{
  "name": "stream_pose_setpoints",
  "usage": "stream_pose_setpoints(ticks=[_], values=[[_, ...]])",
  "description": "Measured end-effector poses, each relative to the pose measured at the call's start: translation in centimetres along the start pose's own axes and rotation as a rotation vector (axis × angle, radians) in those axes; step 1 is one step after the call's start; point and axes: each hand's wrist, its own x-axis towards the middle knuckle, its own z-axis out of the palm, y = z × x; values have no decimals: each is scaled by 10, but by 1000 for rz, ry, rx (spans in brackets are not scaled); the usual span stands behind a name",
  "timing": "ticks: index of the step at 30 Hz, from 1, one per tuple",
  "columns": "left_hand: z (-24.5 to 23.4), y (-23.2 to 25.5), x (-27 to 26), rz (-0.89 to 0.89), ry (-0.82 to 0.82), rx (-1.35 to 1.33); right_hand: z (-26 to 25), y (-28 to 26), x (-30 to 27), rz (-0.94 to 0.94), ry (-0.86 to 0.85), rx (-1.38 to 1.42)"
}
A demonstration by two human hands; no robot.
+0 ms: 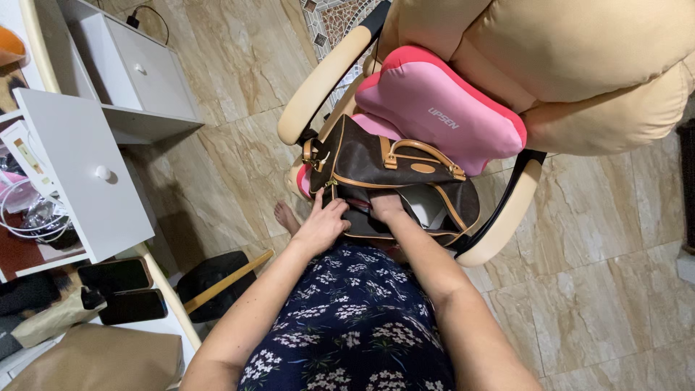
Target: The person packs a brown handbag with daily essentials, including a power bank, keys, a notebook, and a pack of wipes. They also unpack a tote bag, placing various bottles and personal care items onto the desk.
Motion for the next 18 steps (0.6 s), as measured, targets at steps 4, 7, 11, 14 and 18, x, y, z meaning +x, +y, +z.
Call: stream_pose_setpoints(ticks=[4,7,11,14,18], values=[[10,-4,-2,31,71,-32,-72,-18,-40,-99,30,-53],[13,-6,2,21,78,-46,-138,-12,-81,-92,-193,60],[4,-5,8,16,157,-168,-211,7,-131,26,-195,192],[-11,2,11,-30,287,-351,-234,29,-157,10,-83,633],[-25,13,15,-171,310,-786,-230,44,-166,-132,65,1239]])
